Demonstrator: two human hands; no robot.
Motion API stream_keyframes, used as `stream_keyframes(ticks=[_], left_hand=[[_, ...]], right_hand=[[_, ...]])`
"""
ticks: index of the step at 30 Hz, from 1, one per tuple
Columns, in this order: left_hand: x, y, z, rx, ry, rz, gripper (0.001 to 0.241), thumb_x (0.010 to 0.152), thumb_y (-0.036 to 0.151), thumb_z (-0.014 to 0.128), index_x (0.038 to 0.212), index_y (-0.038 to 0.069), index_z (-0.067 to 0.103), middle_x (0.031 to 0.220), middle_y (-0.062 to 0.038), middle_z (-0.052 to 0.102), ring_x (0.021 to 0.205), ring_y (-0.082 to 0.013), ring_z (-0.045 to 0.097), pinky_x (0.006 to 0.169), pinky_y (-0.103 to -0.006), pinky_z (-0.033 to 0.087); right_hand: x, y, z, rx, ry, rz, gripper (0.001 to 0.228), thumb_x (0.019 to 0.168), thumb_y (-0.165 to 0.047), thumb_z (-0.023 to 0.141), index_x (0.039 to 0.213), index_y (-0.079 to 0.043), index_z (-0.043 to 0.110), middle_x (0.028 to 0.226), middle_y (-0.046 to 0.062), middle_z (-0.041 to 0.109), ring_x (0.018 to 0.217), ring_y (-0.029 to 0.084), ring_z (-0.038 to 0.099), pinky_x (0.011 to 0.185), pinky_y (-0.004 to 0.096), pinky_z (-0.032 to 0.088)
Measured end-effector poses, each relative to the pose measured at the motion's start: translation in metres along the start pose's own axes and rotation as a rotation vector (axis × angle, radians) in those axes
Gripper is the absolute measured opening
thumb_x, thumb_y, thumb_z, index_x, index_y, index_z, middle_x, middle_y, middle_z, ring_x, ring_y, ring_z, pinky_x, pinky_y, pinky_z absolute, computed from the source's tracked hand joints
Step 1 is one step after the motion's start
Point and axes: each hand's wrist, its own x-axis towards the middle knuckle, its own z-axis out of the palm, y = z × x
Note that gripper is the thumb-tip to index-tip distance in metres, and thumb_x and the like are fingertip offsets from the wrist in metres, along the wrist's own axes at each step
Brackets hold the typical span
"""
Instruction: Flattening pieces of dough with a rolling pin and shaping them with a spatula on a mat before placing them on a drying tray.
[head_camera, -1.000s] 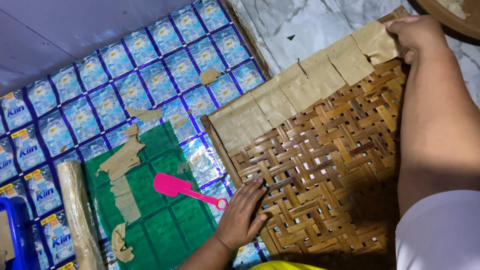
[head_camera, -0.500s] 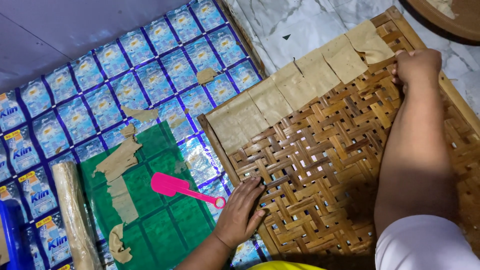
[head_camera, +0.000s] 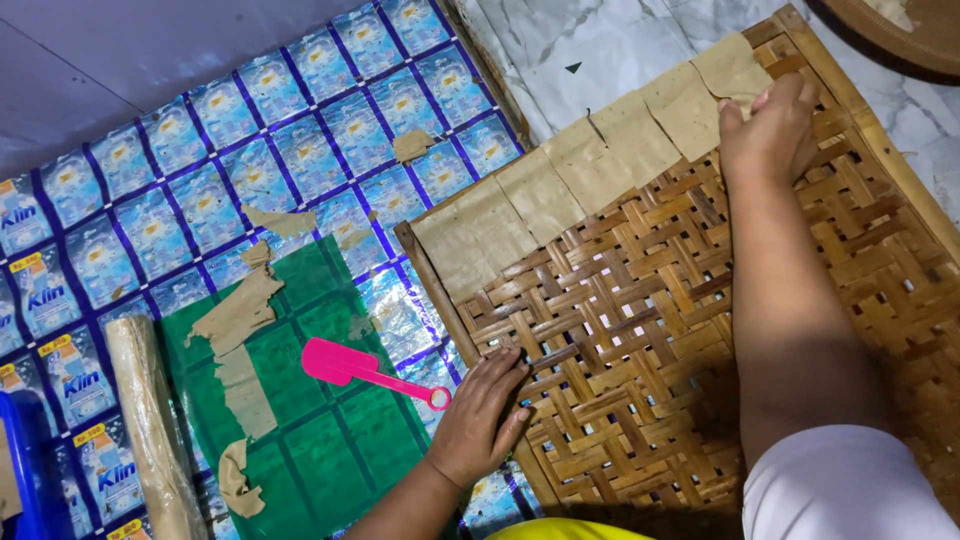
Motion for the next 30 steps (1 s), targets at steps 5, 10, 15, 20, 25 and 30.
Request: stream_keyframes(ticks=[5,10,15,20,25,30], left_hand=[[0.000,-0.001,0.001,-0.004,0.001,0.000,0.047,0.101,0.029,0.056,0.139,0.002,0.052,0.153,-0.017,0.049,0.145,-0.0342,0.045,0.121,-0.0493,0.033],[0.000,0.000,0.000,-0.022,0.002,0.001,0.045,0.101,0.028,0.056,0.138,0.002,0.053,0.152,-0.017,0.049,0.144,-0.0345,0.045,0.121,-0.0493,0.033],[-0.001,-0.001,0.000,-0.006,-0.015,-0.009,0.045,0.102,0.029,0.054,0.138,0.002,0.052,0.153,-0.017,0.049,0.145,-0.0345,0.043,0.122,-0.0493,0.031],[-0.001,0.000,0.000,-0.009,-0.011,-0.010,0.045,0.102,0.029,0.054,0.138,0.002,0.053,0.152,-0.018,0.050,0.145,-0.0351,0.044,0.121,-0.0497,0.031],[-0.001,0.000,0.000,-0.007,-0.006,-0.004,0.045,0.102,0.029,0.055,0.138,0.002,0.053,0.152,-0.017,0.050,0.144,-0.0345,0.044,0.121,-0.0494,0.032],[-0.002,-0.002,0.001,-0.008,-0.014,-0.014,0.045,0.101,0.029,0.055,0.138,0.003,0.053,0.152,-0.017,0.049,0.145,-0.0341,0.043,0.121,-0.0490,0.031]], right_hand=[[0.010,0.009,0.014,-0.139,0.081,-0.105,0.027,0.091,-0.003,0.080,0.104,-0.005,0.057,0.102,0.010,0.056,0.073,0.019,0.060,0.066,0.040,0.059],[0.012,0.012,0.016,-0.272,0.140,-0.207,0.034,0.085,0.001,0.080,0.112,-0.004,0.059,0.109,0.012,0.055,0.063,0.014,0.059,0.051,0.029,0.060],[0.005,0.002,0.017,-0.112,0.055,-0.174,0.027,0.094,-0.007,0.082,0.109,-0.007,0.059,0.108,0.011,0.051,0.077,0.020,0.063,0.077,0.053,0.055],[0.009,-0.002,0.015,-0.211,0.104,-0.193,0.017,0.092,0.001,0.076,0.103,-0.002,0.063,0.107,0.012,0.056,0.066,0.017,0.061,0.055,0.028,0.062],[0.016,0.013,0.030,-0.415,0.175,-0.276,0.032,0.085,0.006,0.070,0.115,-0.004,0.067,0.111,0.011,0.060,0.080,0.018,0.064,0.050,0.027,0.061],[0.003,0.029,0.031,-0.518,0.240,-0.505,0.010,0.096,-0.019,0.082,0.102,-0.012,0.080,0.099,0.006,0.070,0.092,0.018,0.056,0.091,0.038,0.038]])
